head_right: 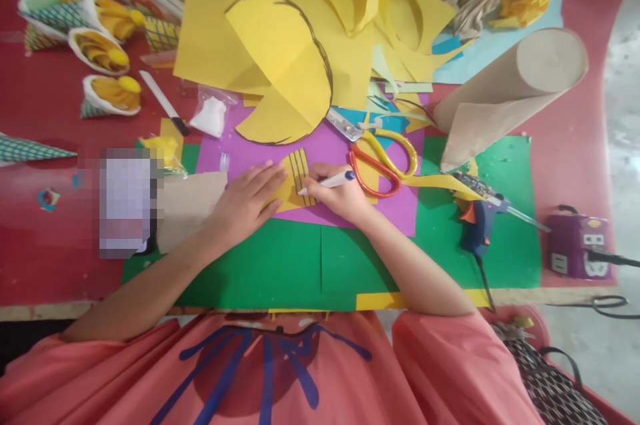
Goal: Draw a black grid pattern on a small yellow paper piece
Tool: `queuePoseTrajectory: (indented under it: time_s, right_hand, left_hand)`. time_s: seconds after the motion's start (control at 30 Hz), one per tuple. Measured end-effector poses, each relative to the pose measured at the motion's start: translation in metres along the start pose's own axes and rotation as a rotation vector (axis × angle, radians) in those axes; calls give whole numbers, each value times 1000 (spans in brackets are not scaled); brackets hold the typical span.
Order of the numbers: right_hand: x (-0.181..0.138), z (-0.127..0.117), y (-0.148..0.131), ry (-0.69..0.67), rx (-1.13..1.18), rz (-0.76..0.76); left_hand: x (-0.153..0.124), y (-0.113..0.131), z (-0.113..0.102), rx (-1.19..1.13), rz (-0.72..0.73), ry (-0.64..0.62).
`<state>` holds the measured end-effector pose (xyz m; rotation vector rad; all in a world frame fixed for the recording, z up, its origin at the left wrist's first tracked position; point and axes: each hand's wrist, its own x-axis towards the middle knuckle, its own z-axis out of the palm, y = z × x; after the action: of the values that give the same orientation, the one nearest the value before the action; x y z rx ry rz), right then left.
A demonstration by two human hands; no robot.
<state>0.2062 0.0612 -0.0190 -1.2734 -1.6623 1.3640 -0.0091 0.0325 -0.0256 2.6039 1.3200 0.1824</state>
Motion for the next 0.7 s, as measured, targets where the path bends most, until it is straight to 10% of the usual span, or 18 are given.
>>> queuePoseTrajectory:
  time_s: [0.7]
  right_hand:
    - [0,1,0,-8,-45,-4]
  left_hand:
    - [0,-2,3,-2,-17,2]
